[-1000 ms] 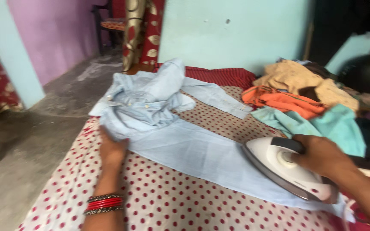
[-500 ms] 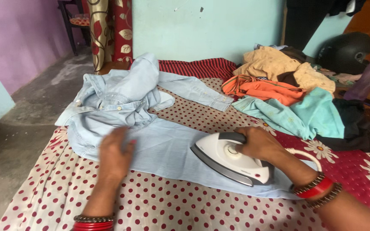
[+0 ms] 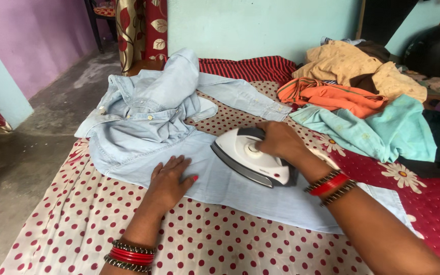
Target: The person irons a light blue denim shirt on a bed, smoothing the fabric and moving the iron back and forth across the sleeves and body. After ironing, the person folds the shirt and buttons it.
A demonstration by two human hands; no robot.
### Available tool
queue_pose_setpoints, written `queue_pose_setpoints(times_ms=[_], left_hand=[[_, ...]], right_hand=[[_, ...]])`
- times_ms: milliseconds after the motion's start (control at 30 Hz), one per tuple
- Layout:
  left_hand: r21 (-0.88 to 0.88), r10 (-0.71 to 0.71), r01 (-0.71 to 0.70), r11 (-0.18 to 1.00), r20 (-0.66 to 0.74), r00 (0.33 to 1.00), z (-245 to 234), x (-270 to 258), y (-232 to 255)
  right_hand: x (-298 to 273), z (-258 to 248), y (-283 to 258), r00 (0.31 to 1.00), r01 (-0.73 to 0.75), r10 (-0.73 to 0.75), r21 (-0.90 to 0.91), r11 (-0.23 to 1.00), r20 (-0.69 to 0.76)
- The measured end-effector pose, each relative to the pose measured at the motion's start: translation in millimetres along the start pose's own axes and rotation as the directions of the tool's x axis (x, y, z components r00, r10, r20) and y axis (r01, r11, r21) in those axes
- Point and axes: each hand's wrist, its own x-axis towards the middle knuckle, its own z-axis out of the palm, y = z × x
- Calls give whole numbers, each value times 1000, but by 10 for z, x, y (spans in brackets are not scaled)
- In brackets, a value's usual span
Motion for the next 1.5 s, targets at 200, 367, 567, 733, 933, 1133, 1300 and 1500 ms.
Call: queue_pose_setpoints(times_ms=[200,367,567,733,933,1133,1300,1500], left_hand=[[-139,-82,70,988,-82,993,-131,-23,66],[-325,-247,214,921,-62,967,-187,-7,89],[-451,-235,138,882,-165,958,-129,-2,-3],[-501,-254,131,856,-185,950,-113,-9,-41],[-478,-254,118,870,-229,940,-65,-9,-36],[-181,-362,333,925,-162,918,137,256,137],[-68,-154,141,988,-258,954,546,452,392],[29,49,-43,999,-250,967,814,665,410]], right_hand=[[188,2,-166,998,2,-3,13,1000,59],[24,-34,-226,993,27,-42,129,991,110],[-214,11,-256,977,69,-92,121,990,191],[-404,79,-241,960,217,-222,47,975,169],[-709,22,-295,944,279,-281,31,960,175],[-945,-80,-231,969,132,-129,-5,991,211],[-951,-148,-35,991,57,-54,-24,998,125],[-757,-157,233,998,-32,35,-52,998,55]])
